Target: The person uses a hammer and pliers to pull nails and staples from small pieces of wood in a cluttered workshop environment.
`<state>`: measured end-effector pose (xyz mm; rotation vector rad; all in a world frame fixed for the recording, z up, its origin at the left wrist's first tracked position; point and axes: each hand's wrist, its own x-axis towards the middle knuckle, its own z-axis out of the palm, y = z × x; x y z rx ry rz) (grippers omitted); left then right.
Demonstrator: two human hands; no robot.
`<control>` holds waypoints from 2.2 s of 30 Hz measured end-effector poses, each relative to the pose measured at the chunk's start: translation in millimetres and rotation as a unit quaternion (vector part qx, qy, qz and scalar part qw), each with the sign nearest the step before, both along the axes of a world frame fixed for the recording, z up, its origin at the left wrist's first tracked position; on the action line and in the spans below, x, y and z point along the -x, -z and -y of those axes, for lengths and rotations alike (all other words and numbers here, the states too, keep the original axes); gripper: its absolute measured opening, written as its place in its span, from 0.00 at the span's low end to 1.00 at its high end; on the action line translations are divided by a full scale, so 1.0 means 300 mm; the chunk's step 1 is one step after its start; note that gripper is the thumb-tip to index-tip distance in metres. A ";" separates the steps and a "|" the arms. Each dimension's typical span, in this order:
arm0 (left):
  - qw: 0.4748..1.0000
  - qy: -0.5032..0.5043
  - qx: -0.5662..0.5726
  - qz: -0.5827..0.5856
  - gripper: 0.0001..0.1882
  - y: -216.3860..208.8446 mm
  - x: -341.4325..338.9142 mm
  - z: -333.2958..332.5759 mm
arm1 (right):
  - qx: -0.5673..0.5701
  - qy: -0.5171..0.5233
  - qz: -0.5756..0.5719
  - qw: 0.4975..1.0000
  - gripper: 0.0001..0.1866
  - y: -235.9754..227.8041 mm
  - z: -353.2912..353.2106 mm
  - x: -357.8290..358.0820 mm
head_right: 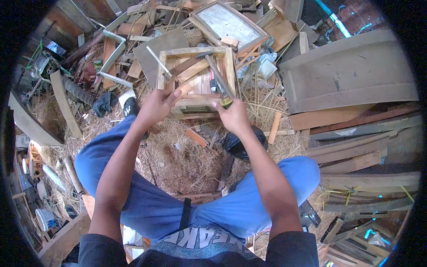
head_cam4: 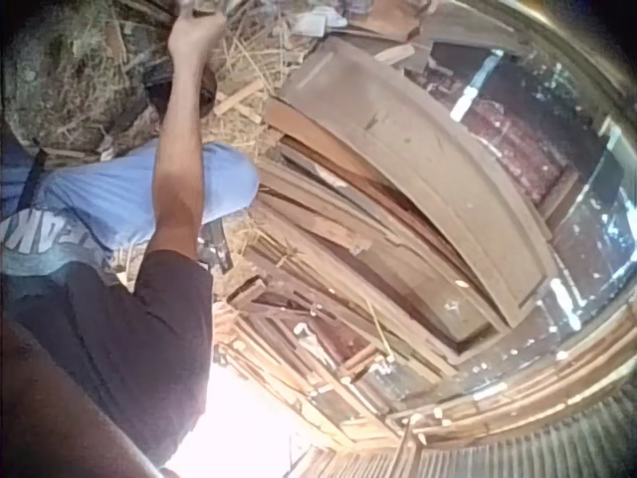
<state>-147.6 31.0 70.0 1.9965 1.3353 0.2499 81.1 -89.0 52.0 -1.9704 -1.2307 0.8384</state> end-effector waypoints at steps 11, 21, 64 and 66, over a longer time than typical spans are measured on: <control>0.989 -0.003 0.139 0.057 0.31 -0.011 0.044 -0.047 | 0.074 0.102 -0.314 0.941 0.13 0.094 -0.190 0.005; 0.989 -0.007 0.126 0.081 0.29 0.018 0.002 -0.054 | 0.173 0.021 -0.376 0.910 0.15 0.030 -0.182 -0.028; 0.980 0.106 -0.040 0.164 0.19 -0.071 -0.224 0.121 | -0.008 -0.046 -0.310 0.950 0.20 -0.138 0.149 -0.003; 0.981 0.101 -0.044 0.160 0.20 -0.080 -0.227 0.122 | -0.025 0.002 -0.319 0.947 0.20 -0.131 0.150 -0.004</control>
